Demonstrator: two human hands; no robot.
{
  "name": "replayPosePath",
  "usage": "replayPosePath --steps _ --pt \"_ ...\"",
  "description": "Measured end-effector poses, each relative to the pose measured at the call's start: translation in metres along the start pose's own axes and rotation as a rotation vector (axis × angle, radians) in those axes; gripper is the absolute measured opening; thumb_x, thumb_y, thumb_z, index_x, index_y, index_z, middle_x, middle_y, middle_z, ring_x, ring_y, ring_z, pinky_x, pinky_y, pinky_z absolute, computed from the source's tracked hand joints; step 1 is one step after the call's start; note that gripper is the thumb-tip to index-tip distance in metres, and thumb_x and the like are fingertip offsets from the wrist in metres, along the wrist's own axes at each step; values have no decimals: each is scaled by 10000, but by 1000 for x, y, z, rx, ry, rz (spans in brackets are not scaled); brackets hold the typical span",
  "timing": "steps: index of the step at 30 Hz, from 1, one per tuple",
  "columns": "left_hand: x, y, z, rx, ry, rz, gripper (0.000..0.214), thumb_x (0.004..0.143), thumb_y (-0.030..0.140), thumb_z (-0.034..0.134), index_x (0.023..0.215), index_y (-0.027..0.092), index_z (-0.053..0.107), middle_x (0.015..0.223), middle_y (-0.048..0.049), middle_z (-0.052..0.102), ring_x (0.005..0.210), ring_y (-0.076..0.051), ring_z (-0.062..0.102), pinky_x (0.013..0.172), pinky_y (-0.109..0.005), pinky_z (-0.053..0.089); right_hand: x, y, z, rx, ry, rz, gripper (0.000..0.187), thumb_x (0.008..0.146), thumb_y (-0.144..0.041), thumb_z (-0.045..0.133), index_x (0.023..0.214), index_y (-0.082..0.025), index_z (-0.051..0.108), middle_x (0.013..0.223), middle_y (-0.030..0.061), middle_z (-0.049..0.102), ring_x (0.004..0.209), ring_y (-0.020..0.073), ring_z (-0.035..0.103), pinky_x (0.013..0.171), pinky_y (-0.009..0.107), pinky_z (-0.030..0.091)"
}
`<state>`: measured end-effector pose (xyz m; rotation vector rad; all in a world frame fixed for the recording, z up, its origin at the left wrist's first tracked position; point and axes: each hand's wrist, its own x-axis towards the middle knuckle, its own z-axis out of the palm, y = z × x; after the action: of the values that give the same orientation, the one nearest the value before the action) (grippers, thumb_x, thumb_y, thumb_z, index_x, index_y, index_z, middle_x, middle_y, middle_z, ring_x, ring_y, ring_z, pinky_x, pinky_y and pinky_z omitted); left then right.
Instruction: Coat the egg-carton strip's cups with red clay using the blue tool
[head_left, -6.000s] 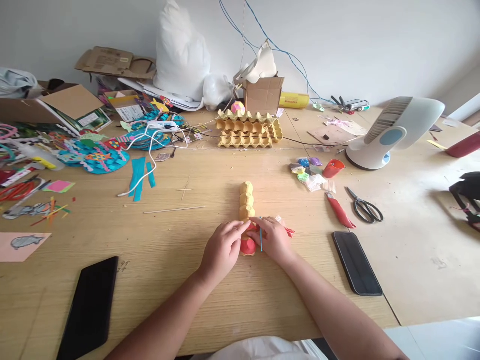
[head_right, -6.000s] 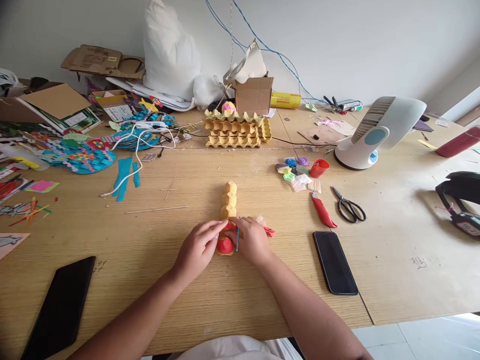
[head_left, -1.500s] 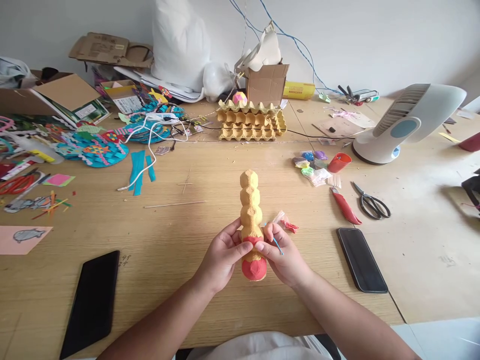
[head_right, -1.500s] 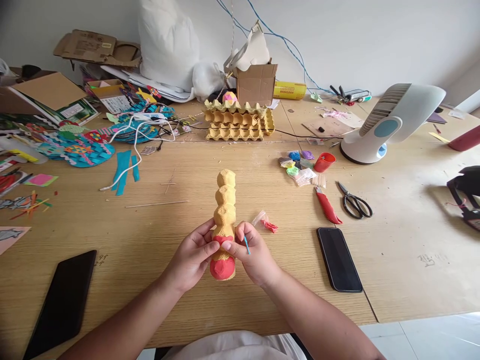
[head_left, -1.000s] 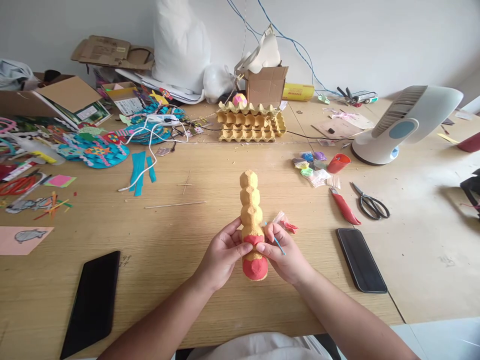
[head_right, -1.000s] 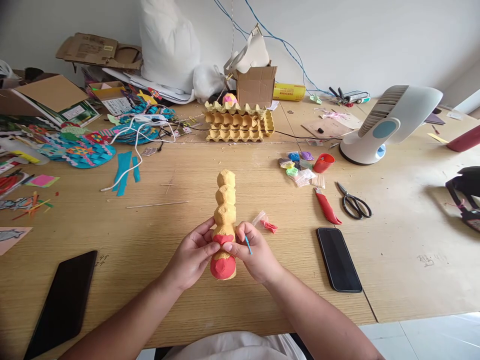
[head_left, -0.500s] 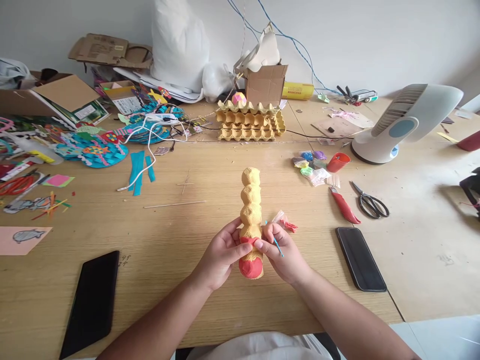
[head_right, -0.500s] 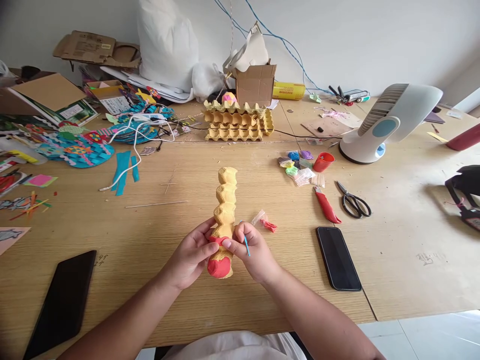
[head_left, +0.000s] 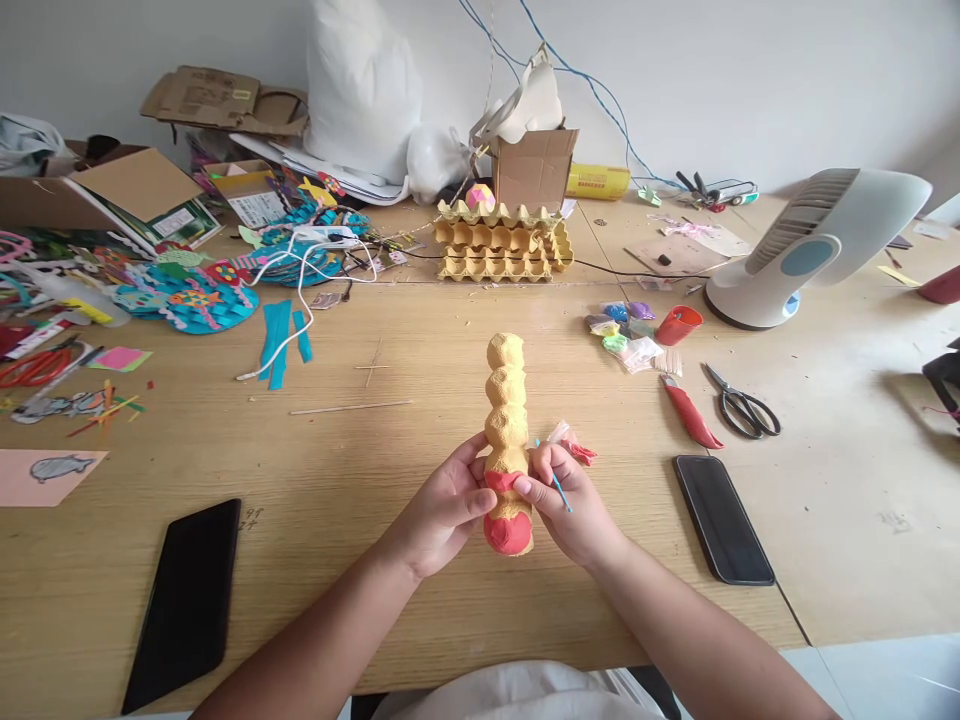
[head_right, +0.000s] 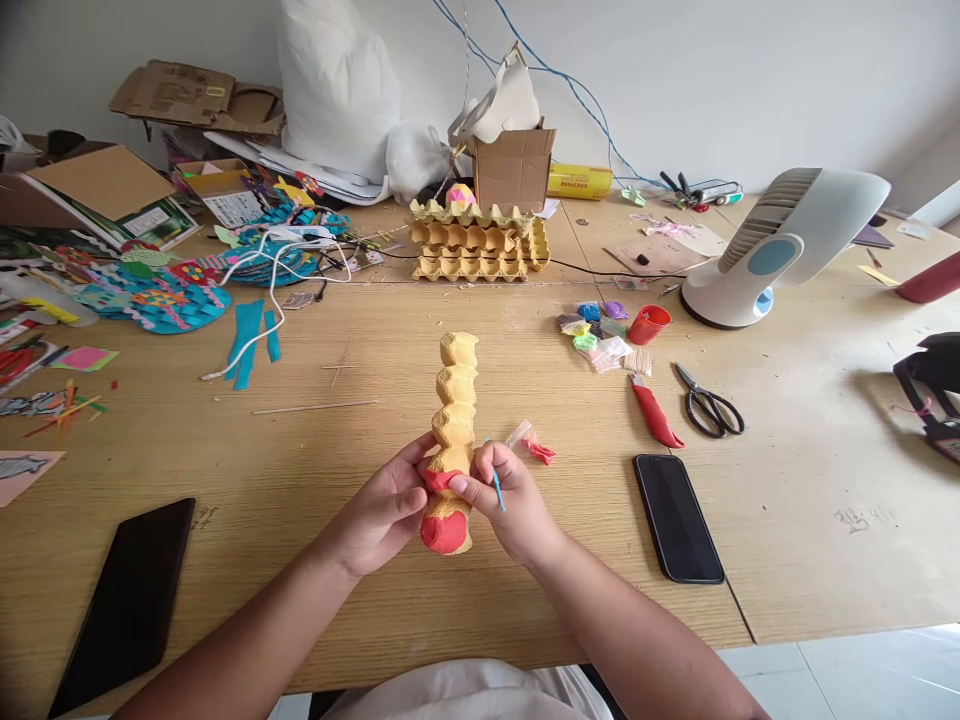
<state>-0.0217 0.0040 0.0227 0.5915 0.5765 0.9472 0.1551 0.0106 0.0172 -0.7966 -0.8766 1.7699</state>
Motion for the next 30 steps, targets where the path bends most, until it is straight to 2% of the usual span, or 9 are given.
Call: replayPosePath --steps 4,7,16,21,30 --pt "-2 2 1 19 38 1 568 832 243 800 1351 280 572 1088 -44 728 982 -165 679 841 -263 512 -1 -3 1 17 -27 66 497 769 -335 877 722 -222 396 688 -67 426 652 120 351 636 266 275" --pt "-3 2 1 62 55 12 563 833 234 794 1344 267 558 1028 -41 726 945 -171 680 802 -265 514 -3 -3 4 46 -38 100 527 723 -336 906 750 -231 391 720 -62 456 680 129 384 653 264 303" --pt "0 -5 8 133 70 87 524 821 284 803 1294 227 585 1005 -58 732 931 -194 678 836 -315 527 -8 2 6 9 14 65 516 769 -323 872 769 -241 363 706 -64 417 677 133 347 618 260 274" --pt "0 -7 10 156 112 98 506 814 298 800 1269 209 598 995 -66 731 908 -195 672 791 -297 518 -8 2 7 22 44 52 498 774 -326 860 757 -237 370 695 -65 423 665 130 334 606 255 270" --pt "0 -11 6 149 180 75 440 850 273 748 1265 219 616 1016 -54 732 883 -166 650 790 -271 487 -7 3 10 38 99 94 531 735 -343 886 738 -231 367 719 -61 430 678 129 390 644 254 319"
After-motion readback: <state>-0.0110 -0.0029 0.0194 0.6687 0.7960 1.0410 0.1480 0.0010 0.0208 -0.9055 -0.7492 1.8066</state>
